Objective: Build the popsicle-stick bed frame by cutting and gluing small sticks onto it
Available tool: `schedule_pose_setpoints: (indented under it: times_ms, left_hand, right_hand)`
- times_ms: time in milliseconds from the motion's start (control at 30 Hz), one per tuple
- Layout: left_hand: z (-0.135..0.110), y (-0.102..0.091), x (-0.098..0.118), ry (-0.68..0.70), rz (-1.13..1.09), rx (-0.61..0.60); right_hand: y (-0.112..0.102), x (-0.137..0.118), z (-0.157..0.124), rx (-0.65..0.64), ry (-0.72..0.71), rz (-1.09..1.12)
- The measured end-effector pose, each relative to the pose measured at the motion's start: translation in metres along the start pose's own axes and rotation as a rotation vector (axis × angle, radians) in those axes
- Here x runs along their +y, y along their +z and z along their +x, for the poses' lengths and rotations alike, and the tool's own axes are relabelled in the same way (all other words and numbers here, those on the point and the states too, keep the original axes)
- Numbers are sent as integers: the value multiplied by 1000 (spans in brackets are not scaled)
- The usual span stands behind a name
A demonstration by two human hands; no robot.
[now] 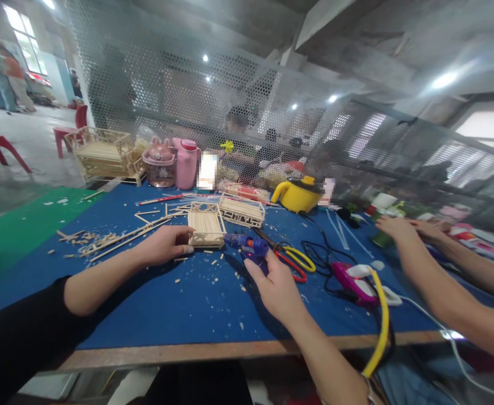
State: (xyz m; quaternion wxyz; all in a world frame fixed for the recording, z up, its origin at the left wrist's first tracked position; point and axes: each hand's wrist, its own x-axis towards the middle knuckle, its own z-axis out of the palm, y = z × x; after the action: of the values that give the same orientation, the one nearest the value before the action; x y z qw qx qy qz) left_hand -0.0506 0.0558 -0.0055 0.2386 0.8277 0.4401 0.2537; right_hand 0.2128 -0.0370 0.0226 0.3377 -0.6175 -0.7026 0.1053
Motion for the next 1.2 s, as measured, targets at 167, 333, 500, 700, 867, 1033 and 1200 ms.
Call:
schedule_pose_setpoints:
  times_ms: [167, 333, 500, 700, 867, 1033, 1200]
  left_hand:
    - [0, -1, 1, 0, 12, 4]
    - [0, 0, 0, 0, 14, -1]
    - [1, 0, -1, 1, 12, -3]
    - [0, -1, 0, 3, 15, -2]
    - [0, -1, 1, 3, 9, -5]
    - [0, -2, 1, 5, 5, -5]
    - [-1, -2, 2, 2, 10, -1]
  right_hand:
    - [2, 0, 4, 3, -44, 17]
    - [3, 0, 7, -4, -89, 31]
    - [1, 0, 5, 16, -87, -3]
    - [2, -2, 7, 10, -104, 22]
    - [2, -3, 7, 28, -98, -3]
    - [0, -6, 7, 14, -90, -21]
    - [-11, 1, 4, 101, -103, -64]
